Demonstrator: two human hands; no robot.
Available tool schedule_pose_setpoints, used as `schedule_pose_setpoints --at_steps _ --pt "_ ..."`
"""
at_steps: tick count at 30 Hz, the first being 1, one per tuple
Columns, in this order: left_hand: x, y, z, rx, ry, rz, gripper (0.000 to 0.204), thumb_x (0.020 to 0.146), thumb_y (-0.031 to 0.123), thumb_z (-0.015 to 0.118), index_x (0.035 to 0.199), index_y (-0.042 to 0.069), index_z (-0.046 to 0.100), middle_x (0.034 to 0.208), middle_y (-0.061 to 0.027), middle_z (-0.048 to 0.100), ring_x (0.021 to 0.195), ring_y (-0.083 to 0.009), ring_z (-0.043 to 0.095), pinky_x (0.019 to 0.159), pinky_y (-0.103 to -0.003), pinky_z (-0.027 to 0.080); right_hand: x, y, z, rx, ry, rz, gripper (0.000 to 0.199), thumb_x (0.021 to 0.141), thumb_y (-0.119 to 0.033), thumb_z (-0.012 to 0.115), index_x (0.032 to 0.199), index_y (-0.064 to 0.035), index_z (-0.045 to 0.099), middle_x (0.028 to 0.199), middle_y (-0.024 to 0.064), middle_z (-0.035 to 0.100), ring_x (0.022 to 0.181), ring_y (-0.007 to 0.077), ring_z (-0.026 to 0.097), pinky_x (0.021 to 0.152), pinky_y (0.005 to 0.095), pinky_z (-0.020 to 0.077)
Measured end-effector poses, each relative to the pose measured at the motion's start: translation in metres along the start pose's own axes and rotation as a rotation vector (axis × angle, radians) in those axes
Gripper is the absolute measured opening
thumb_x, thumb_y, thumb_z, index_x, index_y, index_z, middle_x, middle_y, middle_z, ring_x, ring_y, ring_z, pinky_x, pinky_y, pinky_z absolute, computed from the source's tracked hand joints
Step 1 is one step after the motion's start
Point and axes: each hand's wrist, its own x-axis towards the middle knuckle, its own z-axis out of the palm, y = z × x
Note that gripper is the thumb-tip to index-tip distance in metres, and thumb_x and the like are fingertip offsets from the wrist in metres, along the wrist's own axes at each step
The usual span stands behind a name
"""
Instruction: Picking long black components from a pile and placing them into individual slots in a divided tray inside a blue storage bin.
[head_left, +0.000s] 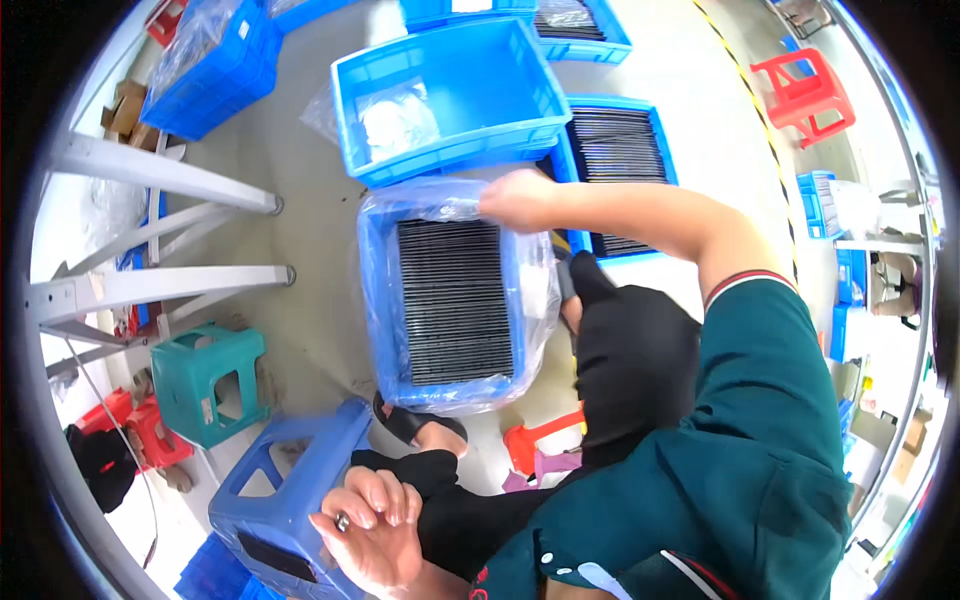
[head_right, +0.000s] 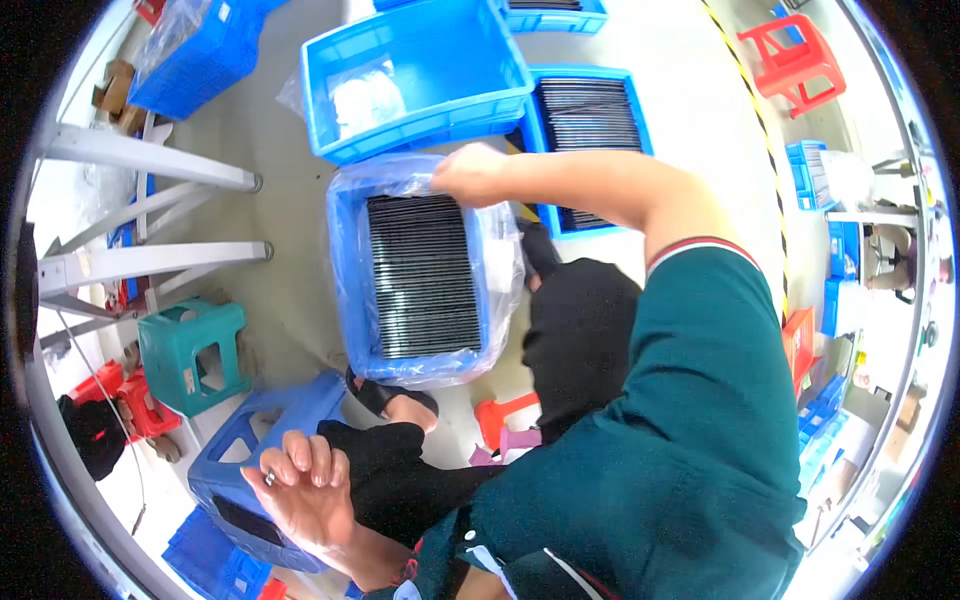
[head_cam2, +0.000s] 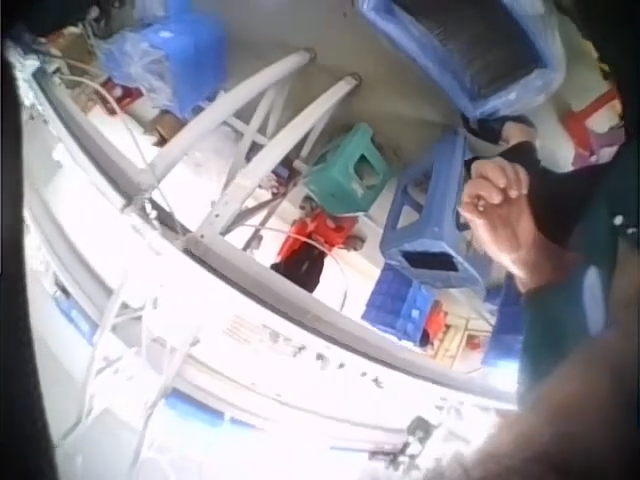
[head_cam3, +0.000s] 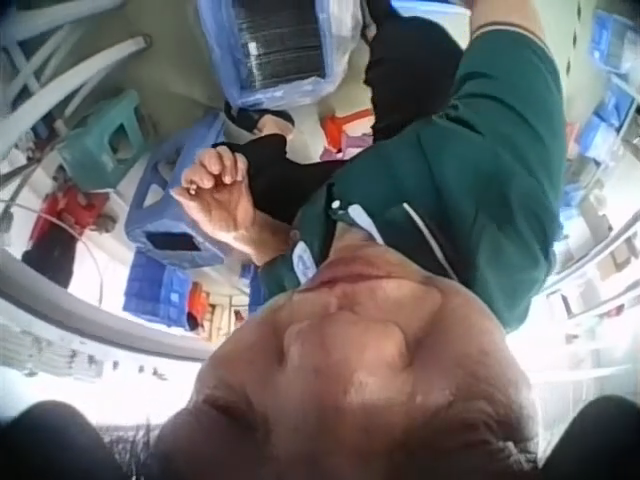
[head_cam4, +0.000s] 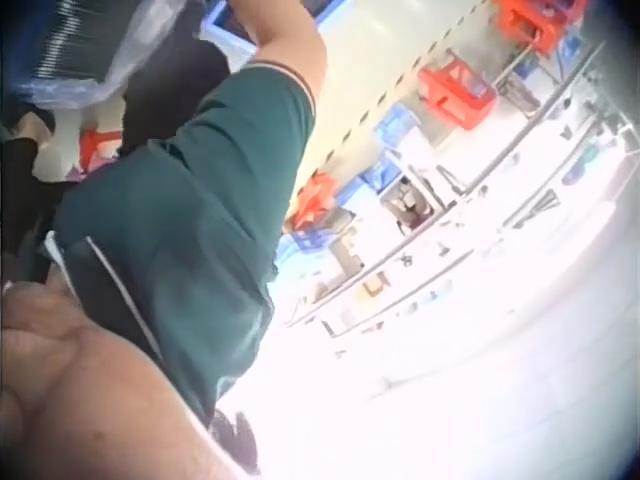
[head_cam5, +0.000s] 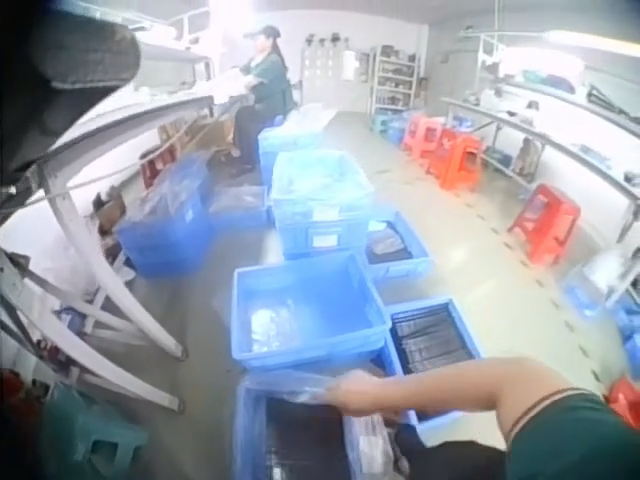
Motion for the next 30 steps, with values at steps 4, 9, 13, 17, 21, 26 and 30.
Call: schedule_pose_setpoints --at_steps 4,9,13,17,21,26,30 --pt "0.019 -0.014 0.017 0.096 -0.104 -0.115 0.039 0.095 0.040 0.043 0.073 0.008 0.045 0.078 -0.0050 0.040 0.064 -0.0154 0.034 0.057 -0.028 0.031 -0.120 0.067 -0.003 0.047 0.033 0.668 0.018 0.075 -0.011 0.054 0.091 -0.0087 0.061 0.098 0.0128 0.063 0.093 0.0334 0.060 0.076 0.0439 0.0498" --pt "0.036 -0.035 0.016 0.077 -0.038 -0.180 0.036 0.095 0.039 0.044 0.079 0.007 0.050 0.081 -0.0051 0.042 0.068 -0.0160 0.036 0.061 -0.029 0.033 -0.257 0.124 0.067 -0.133 -0.195 0.903 0.018 0.074 -0.007 0.056 0.090 -0.0056 0.062 0.097 0.0145 0.064 0.092 0.0308 0.063 0.073 0.0407 0.0520" --pt "0.045 -0.047 0.019 0.115 -0.001 -0.202 0.035 0.094 0.038 0.045 0.081 0.006 0.051 0.083 -0.0061 0.045 0.070 -0.0166 0.038 0.063 -0.029 0.034 -0.262 0.096 0.102 -0.107 -0.283 0.744 0.023 0.070 -0.008 0.061 0.093 -0.0060 0.061 0.101 0.0131 0.061 0.097 0.0282 0.059 0.080 0.0371 0.0503" --pt "0.056 -0.057 0.020 0.172 0.029 -0.205 0.036 0.094 0.040 0.046 0.081 0.007 0.051 0.084 -0.0059 0.045 0.070 -0.0160 0.038 0.063 -0.029 0.034 -0.238 0.078 0.120 -0.130 -0.153 0.600 0.016 0.072 -0.013 0.060 0.087 -0.0081 0.061 0.096 0.0069 0.059 0.097 0.0244 0.057 0.077 0.0363 0.0493" --pt "0.058 -0.063 0.022 0.221 0.025 -0.207 0.036 0.095 0.040 0.044 0.081 0.007 0.051 0.086 -0.0037 0.045 0.070 -0.0143 0.037 0.063 -0.027 0.033 -0.202 0.074 0.131 -0.229 -0.020 0.096 0.015 0.074 -0.022 0.059 0.084 -0.0132 0.064 0.096 0.0007 0.059 0.113 0.0217 0.046 0.087 0.0357 0.0402" --pt "0.063 -0.066 0.021 0.237 0.063 -0.201 0.035 0.095 0.040 0.045 0.080 0.008 0.049 0.083 -0.0035 0.045 0.070 -0.0143 0.037 0.063 -0.027 0.033 -0.178 0.068 0.128 -0.391 -0.541 -0.063 0.021 0.076 -0.028 0.058 0.086 -0.0170 0.073 0.101 -0.0013 0.067 0.123 0.0225 0.041 0.101 0.0451 0.0270" --pt "0.065 -0.072 0.023 0.272 0.085 -0.202 0.034 0.094 0.039 0.046 0.080 0.009 0.049 0.081 -0.0034 0.045 0.069 -0.0144 0.037 0.062 -0.027 0.034 -0.195 0.076 0.133 -0.366 -0.452 -0.076 0.020 0.076 -0.028 0.058 0.087 -0.0186 0.072 0.101 -0.0027 0.066 0.123 0.0218 0.041 0.106 0.0459 0.0214"
